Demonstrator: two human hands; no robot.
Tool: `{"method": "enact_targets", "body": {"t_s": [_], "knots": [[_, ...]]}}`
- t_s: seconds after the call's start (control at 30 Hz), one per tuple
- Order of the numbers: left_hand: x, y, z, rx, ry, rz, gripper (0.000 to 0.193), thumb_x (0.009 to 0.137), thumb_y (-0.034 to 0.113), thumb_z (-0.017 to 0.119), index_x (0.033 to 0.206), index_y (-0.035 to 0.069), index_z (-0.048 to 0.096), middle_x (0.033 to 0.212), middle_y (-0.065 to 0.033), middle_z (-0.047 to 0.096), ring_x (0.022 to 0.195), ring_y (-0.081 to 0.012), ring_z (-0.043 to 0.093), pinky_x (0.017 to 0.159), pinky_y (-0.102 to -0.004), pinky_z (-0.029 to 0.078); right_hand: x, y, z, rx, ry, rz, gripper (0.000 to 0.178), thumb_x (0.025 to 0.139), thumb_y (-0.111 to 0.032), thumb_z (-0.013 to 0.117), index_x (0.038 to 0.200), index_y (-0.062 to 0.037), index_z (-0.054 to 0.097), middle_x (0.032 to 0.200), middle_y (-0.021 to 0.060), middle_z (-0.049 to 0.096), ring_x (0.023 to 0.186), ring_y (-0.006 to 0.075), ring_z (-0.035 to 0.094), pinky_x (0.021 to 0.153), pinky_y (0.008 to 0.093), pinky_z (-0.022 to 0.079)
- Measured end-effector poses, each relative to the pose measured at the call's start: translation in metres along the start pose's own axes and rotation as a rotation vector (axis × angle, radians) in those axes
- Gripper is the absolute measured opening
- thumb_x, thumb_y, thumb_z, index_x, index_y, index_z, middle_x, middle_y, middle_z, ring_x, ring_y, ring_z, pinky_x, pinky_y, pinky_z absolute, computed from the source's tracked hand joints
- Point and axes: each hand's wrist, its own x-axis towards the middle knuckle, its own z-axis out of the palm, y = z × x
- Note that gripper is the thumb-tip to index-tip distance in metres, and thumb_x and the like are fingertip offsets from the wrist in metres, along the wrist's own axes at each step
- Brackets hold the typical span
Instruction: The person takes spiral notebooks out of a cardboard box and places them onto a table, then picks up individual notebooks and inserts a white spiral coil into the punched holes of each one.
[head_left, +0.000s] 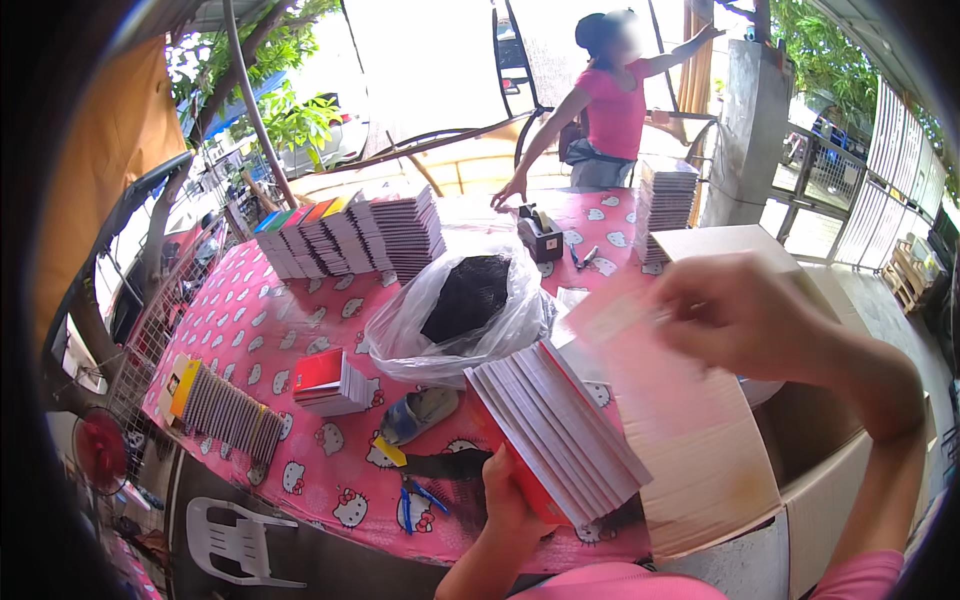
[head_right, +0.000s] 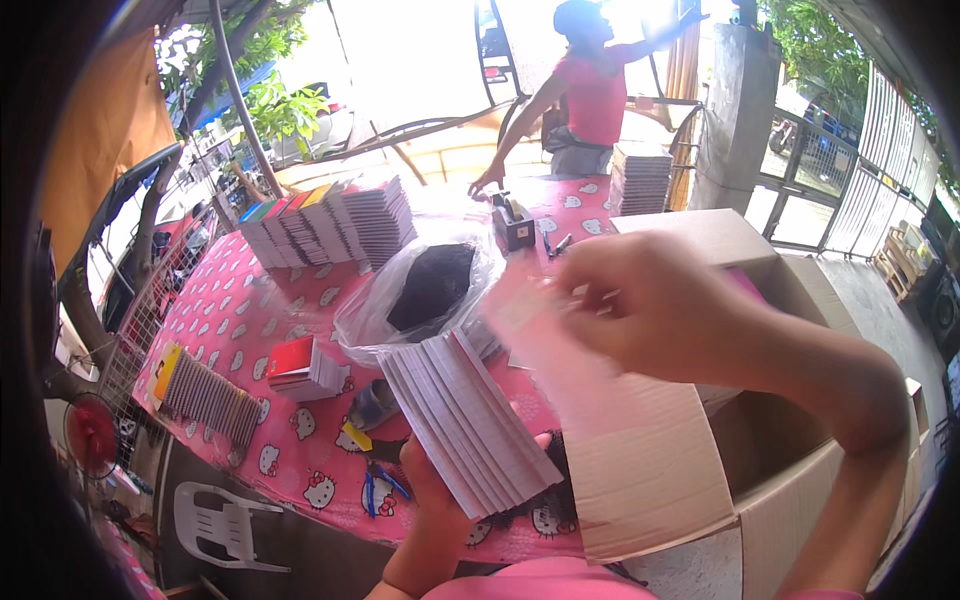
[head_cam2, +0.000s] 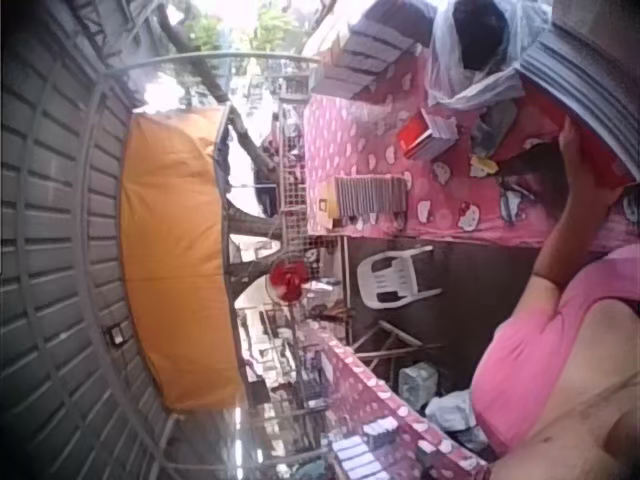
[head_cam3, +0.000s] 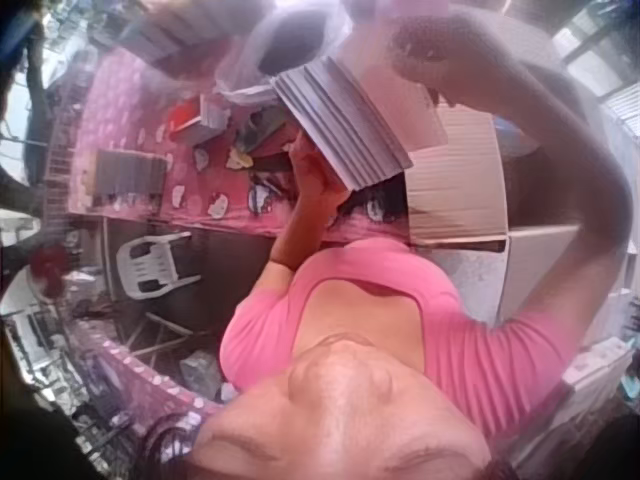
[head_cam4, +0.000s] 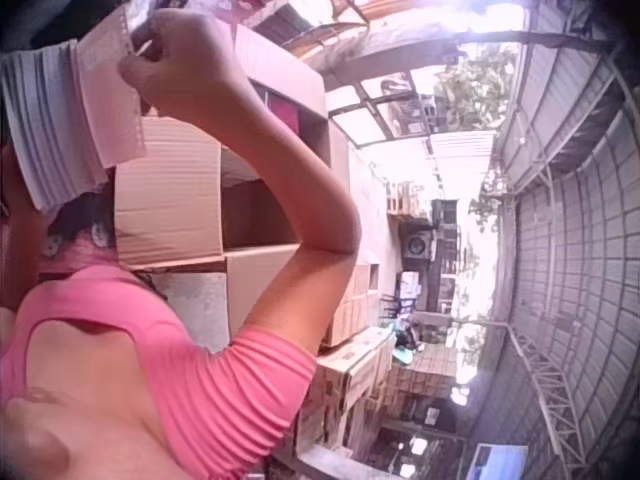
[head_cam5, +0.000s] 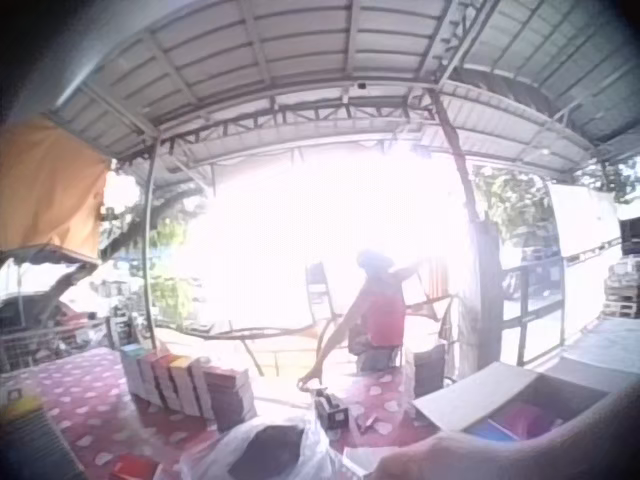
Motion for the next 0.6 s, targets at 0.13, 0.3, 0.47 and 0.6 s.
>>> {"method": "enact_targets", "body": {"t_s": [0.13, 0.3, 0.47, 0.6], "knots": [[0.009, -0.005, 0.005, -0.273, -0.198, -0.048, 0.054, 0.097, 0.041, 0.041, 0.135, 0.004, 0.044, 0.128, -0.015, 0.055, 0.115, -0.0309, 0.057, 0.096, -0.0473, 0.049, 0.03, 0.005, 0.037, 0.173, -0.291, 0.119, 0.018, 0.091, -0.014, 0.061, 0.092, 0.0041, 0.064, 0.074, 0.0113, 0.066, 0.056, 0.0115, 0.064, 0.051, 0.0266, 0.049], [0.005, 0.002, 0.019, 0.117, -0.007, 0.055, 0.047, 0.098, 0.035, 0.048, 0.131, 0.002, 0.043, 0.122, -0.0141, 0.056, 0.111, -0.027, 0.059, 0.096, -0.0461, 0.049, 0.039, 0.005, 0.036, -0.071, -0.359, -0.007, 0.056, 0.095, -0.048, 0.052, 0.099, 0.0062, 0.064, 0.083, 0.019, 0.067, 0.082, 0.0296, 0.068, 0.075, 0.0406, 0.053], [0.008, 0.007, 0.035, 0.504, 0.094, 0.207, 0.04, 0.096, 0.022, 0.05, 0.13, 0.003, 0.043, 0.124, -0.0139, 0.055, 0.113, -0.027, 0.058, 0.098, -0.045, 0.047, 0.029, 0.007, 0.064, -0.28, -0.288, -0.113, 0.073, 0.078, -0.057, 0.07, 0.109, 0.0072, 0.058, 0.099, 0.0254, 0.063, 0.103, 0.0373, 0.061, 0.092, 0.0428, 0.046], [0.005, 0.018, 0.035, 0.121, 0.069, 0.131, 0.044, 0.095, 0.011, 0.052, 0.136, 0.01, 0.034, 0.128, -0.0108, 0.051, 0.117, -0.023, 0.055, 0.097, -0.0403, 0.049, 0.038, 0.03, 0.06, 0.108, -0.358, -0.034, 0.053, 0.079, -0.028, 0.077, 0.115, 0.005, 0.056, 0.1, 0.0198, 0.066, 0.094, 0.0251, 0.065, 0.083, 0.0372, 0.051]]}}
